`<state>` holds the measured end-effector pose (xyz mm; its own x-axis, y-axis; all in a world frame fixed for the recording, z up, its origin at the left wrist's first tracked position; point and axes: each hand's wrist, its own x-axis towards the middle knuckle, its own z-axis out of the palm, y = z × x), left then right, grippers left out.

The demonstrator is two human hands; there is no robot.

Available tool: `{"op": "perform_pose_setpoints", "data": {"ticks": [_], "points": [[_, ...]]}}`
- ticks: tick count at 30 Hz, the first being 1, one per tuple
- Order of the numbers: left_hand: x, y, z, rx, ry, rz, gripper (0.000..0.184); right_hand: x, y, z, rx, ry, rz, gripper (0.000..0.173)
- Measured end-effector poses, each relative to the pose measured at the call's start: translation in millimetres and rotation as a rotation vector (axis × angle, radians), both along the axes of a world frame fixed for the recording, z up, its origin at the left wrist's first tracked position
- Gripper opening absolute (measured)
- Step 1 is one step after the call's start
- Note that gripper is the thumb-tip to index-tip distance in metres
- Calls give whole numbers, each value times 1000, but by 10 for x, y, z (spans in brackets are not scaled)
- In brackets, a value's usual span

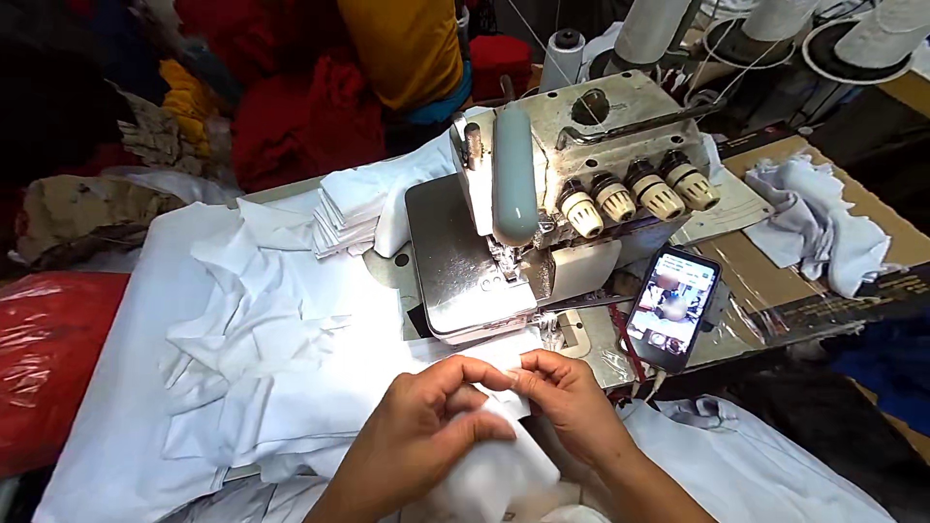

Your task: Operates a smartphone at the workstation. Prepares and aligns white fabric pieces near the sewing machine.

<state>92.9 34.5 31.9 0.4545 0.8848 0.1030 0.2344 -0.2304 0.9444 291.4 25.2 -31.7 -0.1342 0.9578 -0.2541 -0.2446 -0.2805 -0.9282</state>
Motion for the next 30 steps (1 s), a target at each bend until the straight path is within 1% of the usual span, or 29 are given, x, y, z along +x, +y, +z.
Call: {"op": "perform_pose_setpoints", "data": {"ticks": [2, 3, 4, 7, 8, 10, 12, 14, 16, 18, 21, 22, 23, 26, 28, 30], "points": [[28, 74, -168, 46, 110, 145, 13, 32, -17, -22, -13, -7, 21, 12], [34, 95, -212, 30, 89, 168, 7, 39, -17, -23, -20, -6, 28, 12], [35, 93, -206, 14, 14, 125, 4, 46, -12, -18, -19, -9, 30, 12], [51, 36, -66, -39, -281, -211, 11, 73, -18, 10, -17, -12, 54, 9], [83, 24, -53, -33, -294, -205, 17, 84, -10, 17, -16, -12, 72, 9], [133, 36, -178, 43, -102, 19, 27, 90, -10, 11, -25, -12, 103, 9], [156, 93, -368, 25, 83, 228, 27, 104, -4, 12, -43, -16, 132, 10], [159, 111, -461, 43, 184, 305, 23, 123, 8, 16, -53, -42, 142, 11], [160, 91, -492, 72, 199, 312, 18, 138, 4, 6, -64, -46, 145, 11], [150, 72, -470, 82, 124, 255, 10, 146, 5, -7, -56, -39, 144, 11], [142, 27, -287, 17, -143, -1, 10, 160, 11, -11, -46, -31, 144, 11], [149, 24, -257, 21, -169, -44, 11, 166, 12, -7, -47, -30, 146, 11], [156, 29, -267, 45, -134, -23, 10, 173, 9, -2, -48, -31, 152, 11], [169, 77, -429, 43, 72, 193, 8, 189, -7, 6, -46, -33, 179, 12], [173, 106, -501, 9, 119, 255, 10, 190, -12, 3, -37, -40, 187, 13], [184, 109, -515, -9, 122, 270, 12, 197, -18, -9, -32, -45, 192, 13]]}}
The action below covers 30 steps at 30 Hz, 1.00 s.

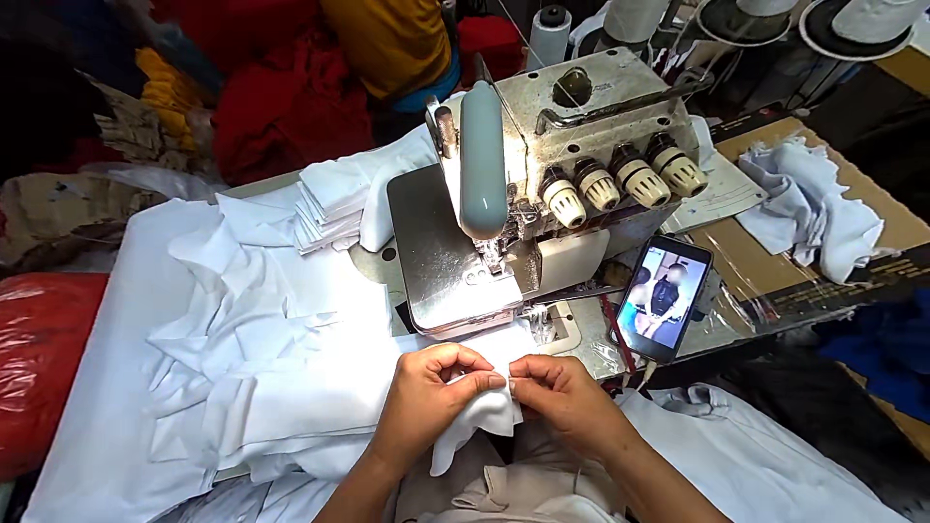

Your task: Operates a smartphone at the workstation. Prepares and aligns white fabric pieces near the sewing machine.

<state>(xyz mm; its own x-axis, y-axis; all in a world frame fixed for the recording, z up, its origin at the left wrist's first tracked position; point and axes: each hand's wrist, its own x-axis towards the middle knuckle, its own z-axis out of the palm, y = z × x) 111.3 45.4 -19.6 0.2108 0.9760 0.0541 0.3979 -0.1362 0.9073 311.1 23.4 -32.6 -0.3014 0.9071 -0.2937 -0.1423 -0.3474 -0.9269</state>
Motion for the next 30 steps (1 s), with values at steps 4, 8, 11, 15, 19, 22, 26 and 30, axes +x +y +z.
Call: {"op": "perform_pose_setpoints", "data": {"ticks": [4, 8, 11, 15, 19, 22, 26, 30], "points": [[4, -8, -6, -28, -12, 7, 12, 6, -5, -4, -18, -3, 6, 13], [12, -32, 31, -95, -59, 18, 12, 2, 2, -20, -20, 14, -6, 13], [20, -37, 33, -134, -82, 27, 12, 2, 3, -21, -24, 12, -4, 13], [36, -31, 13, -155, -84, 39, 12, 9, -2, -40, -13, 16, 2, 13], [59, -28, 46, -175, -71, 50, 14, 49, -19, -90, 120, 31, 34, 10], [91, -19, 43, -182, -92, 69, 15, -5, -65, -72, 241, 31, 5, 13], [-180, 116, 141, -269, -205, -353, 20, -146, -93, -67, 456, -32, -178, 12], [-866, 378, 591, -292, 24, -867, 73, -90, 68, 158, 479, -22, -342, 12]]}}
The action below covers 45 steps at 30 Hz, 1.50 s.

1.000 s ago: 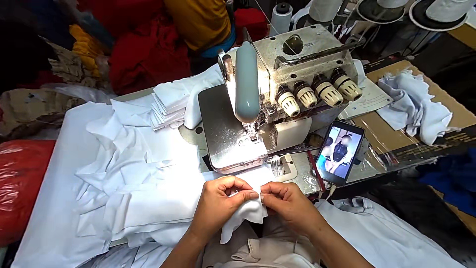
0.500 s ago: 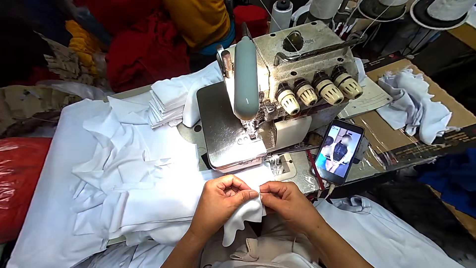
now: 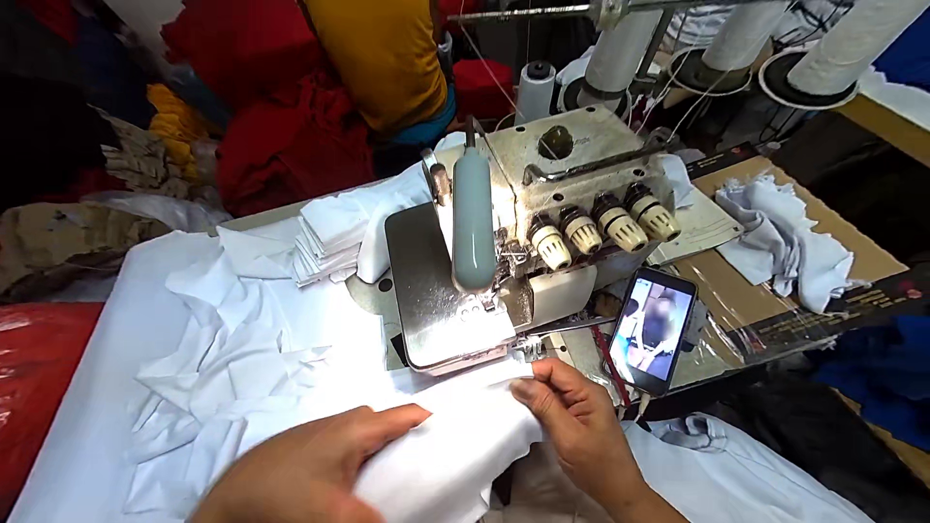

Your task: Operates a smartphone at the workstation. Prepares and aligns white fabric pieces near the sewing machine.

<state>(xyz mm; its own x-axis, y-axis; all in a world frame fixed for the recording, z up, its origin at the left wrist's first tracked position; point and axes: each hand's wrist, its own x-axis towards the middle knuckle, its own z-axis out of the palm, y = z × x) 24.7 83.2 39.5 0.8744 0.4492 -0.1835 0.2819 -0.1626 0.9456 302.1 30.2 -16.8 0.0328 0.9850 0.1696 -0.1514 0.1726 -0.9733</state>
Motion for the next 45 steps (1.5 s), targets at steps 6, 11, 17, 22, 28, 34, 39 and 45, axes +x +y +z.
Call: {"op": "perform_pose_setpoints", "data": {"ticks": [6, 11, 17, 22, 28, 34, 39, 45], "points": [[3, 76, 216, 1163, 344, 743, 45, -212, 272, 91, -218, 223, -121, 9], [748, -289, -403, 1223, 58, 537, 39, -265, 374, 97, -324, 228, -169, 18], [839, -270, -659, 1250, 133, 596, 51, -203, 457, 175, -392, 82, -187, 18], [843, -232, -664, 1258, 190, 620, 51, -117, 514, 30, -178, -76, -240, 13], [817, -169, -650, 1233, 191, 614, 52, 0, 353, -292, 446, -384, -274, 19], [766, -148, -668, 1211, 164, 578, 50, 0, 326, -493, 545, -556, -286, 25], [777, -162, -670, 1216, 185, 593, 50, 3, 327, -509, 579, -616, -290, 27], [779, -158, -681, 1213, 182, 608, 46, 0, 312, -560, 582, -679, -318, 32]]}}
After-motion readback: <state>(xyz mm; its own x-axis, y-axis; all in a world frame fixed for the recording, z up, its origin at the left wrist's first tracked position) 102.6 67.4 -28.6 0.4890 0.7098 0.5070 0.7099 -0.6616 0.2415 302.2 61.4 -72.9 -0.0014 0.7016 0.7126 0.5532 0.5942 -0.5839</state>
